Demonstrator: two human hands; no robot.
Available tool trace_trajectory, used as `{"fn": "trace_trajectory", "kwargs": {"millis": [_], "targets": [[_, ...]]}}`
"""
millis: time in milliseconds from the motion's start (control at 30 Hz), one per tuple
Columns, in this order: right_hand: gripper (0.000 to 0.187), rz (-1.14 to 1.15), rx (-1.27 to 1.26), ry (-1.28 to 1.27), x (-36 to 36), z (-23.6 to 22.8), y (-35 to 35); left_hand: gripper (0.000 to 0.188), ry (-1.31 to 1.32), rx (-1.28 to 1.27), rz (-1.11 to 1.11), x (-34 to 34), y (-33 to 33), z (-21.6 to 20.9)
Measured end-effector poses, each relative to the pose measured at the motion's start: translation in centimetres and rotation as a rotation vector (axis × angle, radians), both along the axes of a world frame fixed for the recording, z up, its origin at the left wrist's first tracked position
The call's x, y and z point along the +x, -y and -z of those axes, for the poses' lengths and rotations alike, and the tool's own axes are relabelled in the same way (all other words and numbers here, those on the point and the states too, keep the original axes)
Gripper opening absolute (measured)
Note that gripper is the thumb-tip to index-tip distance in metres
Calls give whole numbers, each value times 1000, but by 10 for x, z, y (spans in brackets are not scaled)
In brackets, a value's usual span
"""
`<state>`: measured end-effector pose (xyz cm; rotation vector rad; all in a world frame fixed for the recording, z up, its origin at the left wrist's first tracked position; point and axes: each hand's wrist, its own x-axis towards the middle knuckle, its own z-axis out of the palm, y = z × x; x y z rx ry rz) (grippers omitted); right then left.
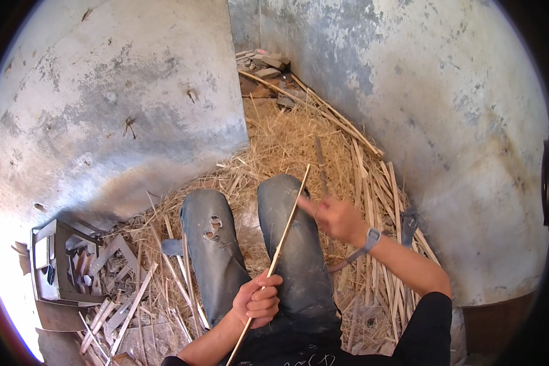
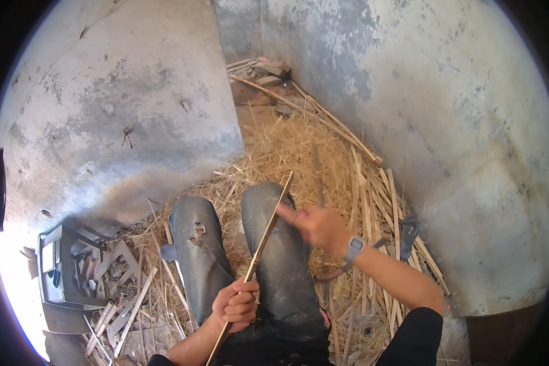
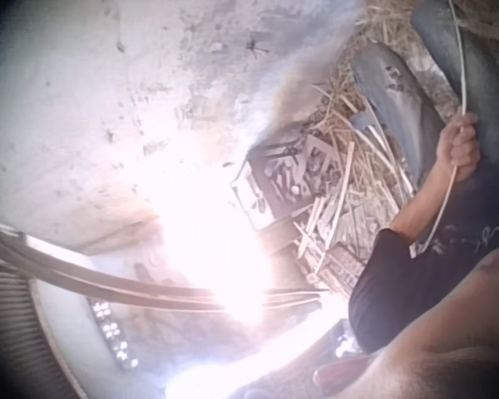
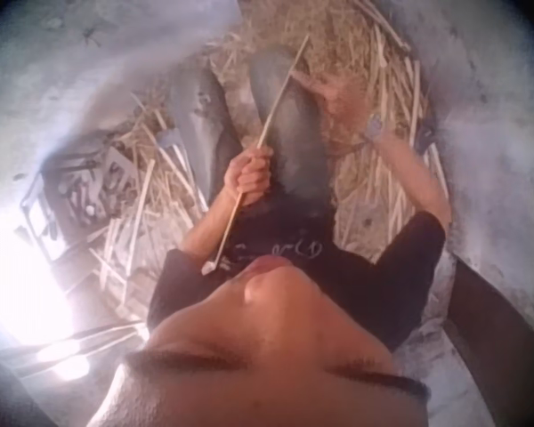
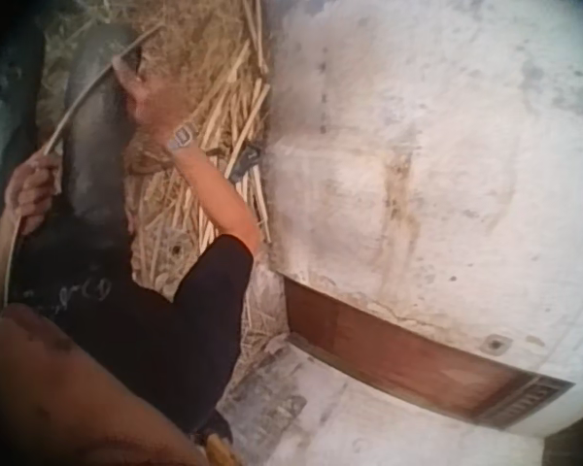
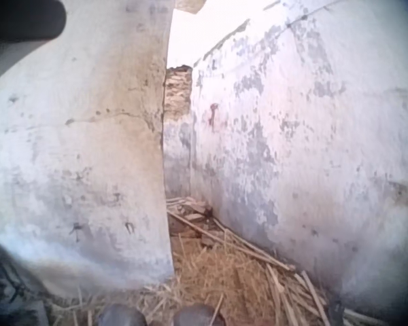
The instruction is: The person sits on the floor and whittles a long bamboo stick using a small knife, shaving off thin strips to smooth and shape the wood.
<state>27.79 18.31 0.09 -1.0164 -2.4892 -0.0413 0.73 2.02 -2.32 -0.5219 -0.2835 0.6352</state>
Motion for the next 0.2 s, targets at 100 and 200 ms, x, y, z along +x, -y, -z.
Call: {"fn": "trace_trajectory", "kwargs": {"millis": [100, 200], "targets": [[70, -257, -105, 109, -22, -18, 32, 41, -48, 20, -13, -3, 2, 5], [75, -39, -27, 160, 17, 3, -36, 41, -80, 22, 16, -2, -2, 2]]}}
